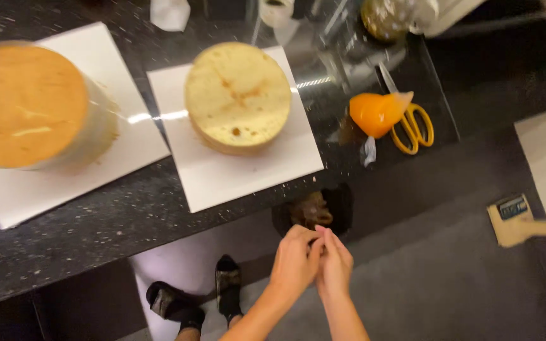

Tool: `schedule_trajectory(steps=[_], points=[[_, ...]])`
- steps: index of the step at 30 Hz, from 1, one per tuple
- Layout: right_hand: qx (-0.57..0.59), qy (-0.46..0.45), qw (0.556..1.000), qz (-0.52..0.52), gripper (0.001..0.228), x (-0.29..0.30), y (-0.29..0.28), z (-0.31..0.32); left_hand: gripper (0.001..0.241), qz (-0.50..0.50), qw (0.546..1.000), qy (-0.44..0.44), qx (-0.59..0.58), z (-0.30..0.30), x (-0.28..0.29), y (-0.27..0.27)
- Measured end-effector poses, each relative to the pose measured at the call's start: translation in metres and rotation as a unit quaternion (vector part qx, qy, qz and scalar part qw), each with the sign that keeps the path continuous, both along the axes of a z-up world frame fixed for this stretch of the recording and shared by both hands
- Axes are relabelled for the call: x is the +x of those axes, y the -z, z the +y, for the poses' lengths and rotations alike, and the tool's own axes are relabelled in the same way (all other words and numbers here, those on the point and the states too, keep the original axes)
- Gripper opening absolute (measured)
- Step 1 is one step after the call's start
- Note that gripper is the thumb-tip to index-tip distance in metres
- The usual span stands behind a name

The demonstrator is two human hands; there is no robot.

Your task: The person wraps round cake layers resting on white cake boards with clear plastic film, pulling the film around the sides of each cake and pressing it closed. They reposition the boards on the counter, handle a tape roll and scissors, and tuck the film edges around the cakes.

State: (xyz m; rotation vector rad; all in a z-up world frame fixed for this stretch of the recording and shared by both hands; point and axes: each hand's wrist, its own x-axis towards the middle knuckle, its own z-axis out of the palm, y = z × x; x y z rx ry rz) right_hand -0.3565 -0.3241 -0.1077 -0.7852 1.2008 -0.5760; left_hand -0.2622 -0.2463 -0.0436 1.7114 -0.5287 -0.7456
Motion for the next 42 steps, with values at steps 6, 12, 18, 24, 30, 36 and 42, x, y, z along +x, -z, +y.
schedule_trajectory(steps=[6, 12, 18, 24, 30, 36, 42], points=[[0.065, 0.089, 0.994, 0.005, 0.012, -0.074, 0.313, -0.079, 0.045, 0.005, 0.99, 0.129, 0.064, 0.043, 0.017, -0.001], [0.136, 0.088, 0.982, 0.1, 0.035, -0.071, 0.342, -0.13, 0.029, 0.032, 0.995, 0.078, 0.062, 0.129, 0.065, -0.045], [0.009, -0.146, 0.981, 0.124, 0.027, -0.031, 0.188, -0.055, 0.018, -0.292, 0.926, -0.205, 0.123, 0.198, 0.13, -0.074], [0.011, -0.431, 0.9, 0.071, 0.033, 0.044, 0.016, 0.05, 0.028, -0.412, 0.823, -0.325, 0.217, 0.247, 0.196, -0.07], [-0.131, -0.512, 0.84, -0.121, 0.043, 0.176, -0.118, 0.109, 0.047, -0.429, 0.808, -0.321, 0.246, 0.271, 0.23, -0.052], [-0.381, -0.464, 0.799, -0.009, 0.051, 0.261, -0.148, 0.137, 0.058, -0.453, 0.799, -0.287, 0.273, 0.295, 0.263, -0.06], [-0.445, -0.469, 0.755, 0.106, 0.056, 0.284, -0.139, 0.152, 0.061, -0.455, 0.806, -0.25, 0.285, 0.329, 0.292, -0.071]])
